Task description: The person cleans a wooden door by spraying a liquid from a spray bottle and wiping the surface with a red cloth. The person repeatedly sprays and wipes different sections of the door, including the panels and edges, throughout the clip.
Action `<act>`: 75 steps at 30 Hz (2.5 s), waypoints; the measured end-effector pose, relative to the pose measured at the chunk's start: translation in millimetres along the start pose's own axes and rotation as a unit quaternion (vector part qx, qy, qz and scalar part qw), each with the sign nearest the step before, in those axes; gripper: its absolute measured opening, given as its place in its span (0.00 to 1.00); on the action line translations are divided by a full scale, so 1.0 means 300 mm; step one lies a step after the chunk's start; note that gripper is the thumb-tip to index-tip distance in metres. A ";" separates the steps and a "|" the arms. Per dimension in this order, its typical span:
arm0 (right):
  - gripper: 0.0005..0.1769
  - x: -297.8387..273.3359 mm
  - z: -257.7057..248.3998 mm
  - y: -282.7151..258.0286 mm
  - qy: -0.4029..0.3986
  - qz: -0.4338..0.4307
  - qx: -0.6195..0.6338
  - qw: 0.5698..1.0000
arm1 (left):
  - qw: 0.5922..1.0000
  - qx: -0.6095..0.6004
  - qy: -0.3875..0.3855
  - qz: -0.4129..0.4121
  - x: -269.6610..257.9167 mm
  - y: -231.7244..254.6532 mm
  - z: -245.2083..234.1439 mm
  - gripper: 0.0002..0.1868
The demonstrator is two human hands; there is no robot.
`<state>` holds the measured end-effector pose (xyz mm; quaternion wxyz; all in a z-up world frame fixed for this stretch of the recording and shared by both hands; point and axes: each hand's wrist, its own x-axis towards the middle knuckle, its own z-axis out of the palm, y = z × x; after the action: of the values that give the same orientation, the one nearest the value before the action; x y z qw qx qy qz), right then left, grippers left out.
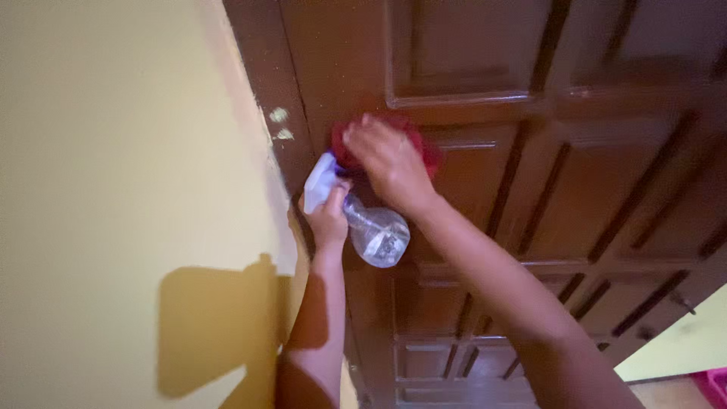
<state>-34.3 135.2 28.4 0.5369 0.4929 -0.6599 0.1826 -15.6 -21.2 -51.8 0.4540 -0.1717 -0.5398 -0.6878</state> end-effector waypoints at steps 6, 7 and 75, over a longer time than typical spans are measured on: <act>0.25 0.092 0.010 0.048 0.010 -0.016 -0.024 1.000 | 0.998 0.054 0.011 -0.010 -0.056 -0.050 -0.067 0.25; 0.25 0.133 0.026 0.053 0.039 0.021 -0.042 0.998 | 0.998 0.057 0.014 -0.011 -0.058 -0.055 -0.069 0.26; 0.35 -0.337 -0.322 0.400 0.209 0.238 -0.216 0.923 | 0.909 0.350 -0.191 0.120 -0.282 0.094 0.143 0.08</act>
<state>-91.1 309.2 7.5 0.6969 0.1438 -0.6539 0.2570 41.2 54.4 -81.4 0.4520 -0.1934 -0.7978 -0.3490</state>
